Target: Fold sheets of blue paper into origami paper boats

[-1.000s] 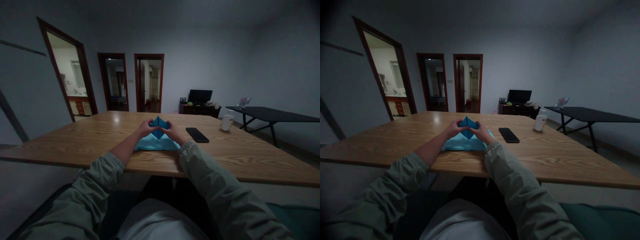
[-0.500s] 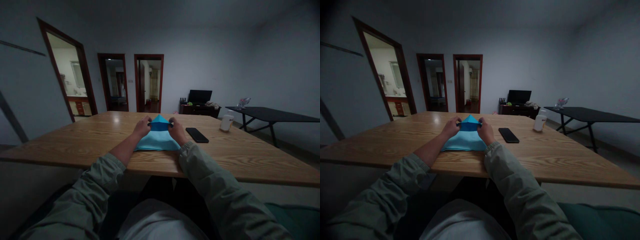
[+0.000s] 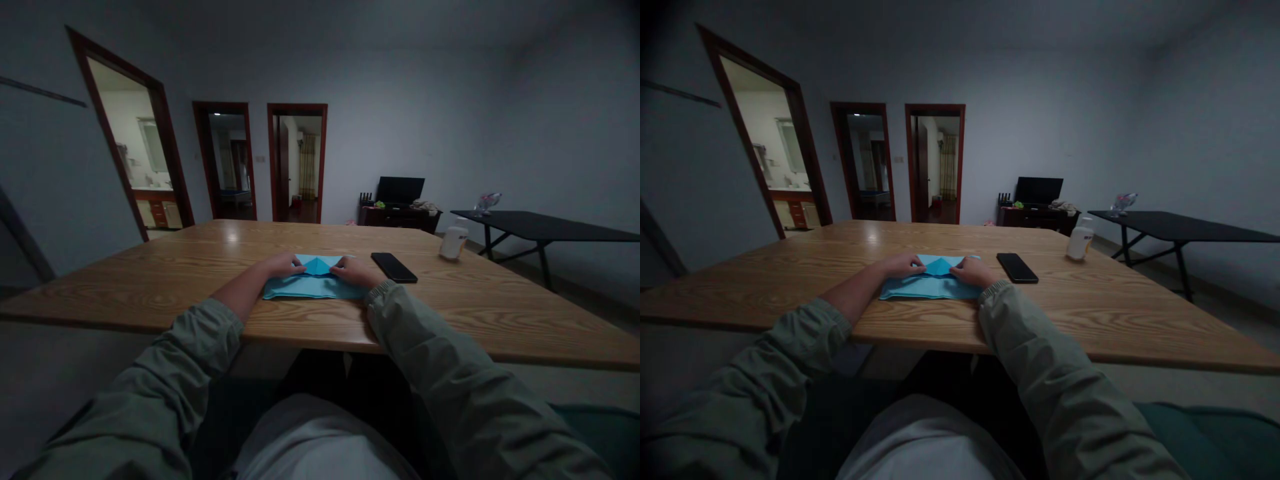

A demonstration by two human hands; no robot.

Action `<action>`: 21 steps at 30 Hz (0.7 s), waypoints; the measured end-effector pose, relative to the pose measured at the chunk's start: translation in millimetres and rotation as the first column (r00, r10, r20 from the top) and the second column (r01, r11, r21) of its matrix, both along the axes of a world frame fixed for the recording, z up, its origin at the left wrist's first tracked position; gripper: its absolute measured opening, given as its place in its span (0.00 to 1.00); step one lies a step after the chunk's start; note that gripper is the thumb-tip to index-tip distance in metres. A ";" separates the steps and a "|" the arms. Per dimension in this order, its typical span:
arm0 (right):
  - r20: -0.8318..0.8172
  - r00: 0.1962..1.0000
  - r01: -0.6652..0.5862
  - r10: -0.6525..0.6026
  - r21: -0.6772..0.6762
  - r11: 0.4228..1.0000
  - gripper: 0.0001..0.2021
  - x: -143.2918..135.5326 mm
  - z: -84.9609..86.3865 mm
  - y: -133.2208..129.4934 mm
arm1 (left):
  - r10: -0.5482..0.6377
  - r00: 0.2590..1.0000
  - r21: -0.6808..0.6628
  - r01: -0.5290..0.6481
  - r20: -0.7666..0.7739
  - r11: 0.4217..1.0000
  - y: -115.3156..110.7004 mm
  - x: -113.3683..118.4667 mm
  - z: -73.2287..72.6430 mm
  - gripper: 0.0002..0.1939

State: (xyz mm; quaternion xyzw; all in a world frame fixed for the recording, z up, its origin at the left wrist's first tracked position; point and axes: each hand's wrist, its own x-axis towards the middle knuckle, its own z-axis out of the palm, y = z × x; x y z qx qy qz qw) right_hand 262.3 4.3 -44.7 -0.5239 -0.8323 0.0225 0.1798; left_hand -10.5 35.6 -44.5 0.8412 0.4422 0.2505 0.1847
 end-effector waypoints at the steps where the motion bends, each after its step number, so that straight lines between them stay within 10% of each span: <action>1: -0.001 1.000 -0.002 0.002 0.005 1.000 0.16 0.1 0.3 -0.5 | -0.013 1.000 0.007 0.013 0.001 1.000 0.6 -1.3 -0.3 0.12; 11: -0.002 0.997 -0.075 0.076 0.072 0.995 0.17 6.3 -0.3 3.3 | 0.109 0.930 0.071 -0.090 -0.350 0.993 -5.0 -0.1 9.7 0.25; 21: -0.099 0.991 -0.079 0.095 0.150 0.986 0.06 5.9 -1.8 4.5 | 0.162 0.940 0.191 -0.107 -0.300 0.976 -10.8 4.0 14.3 0.16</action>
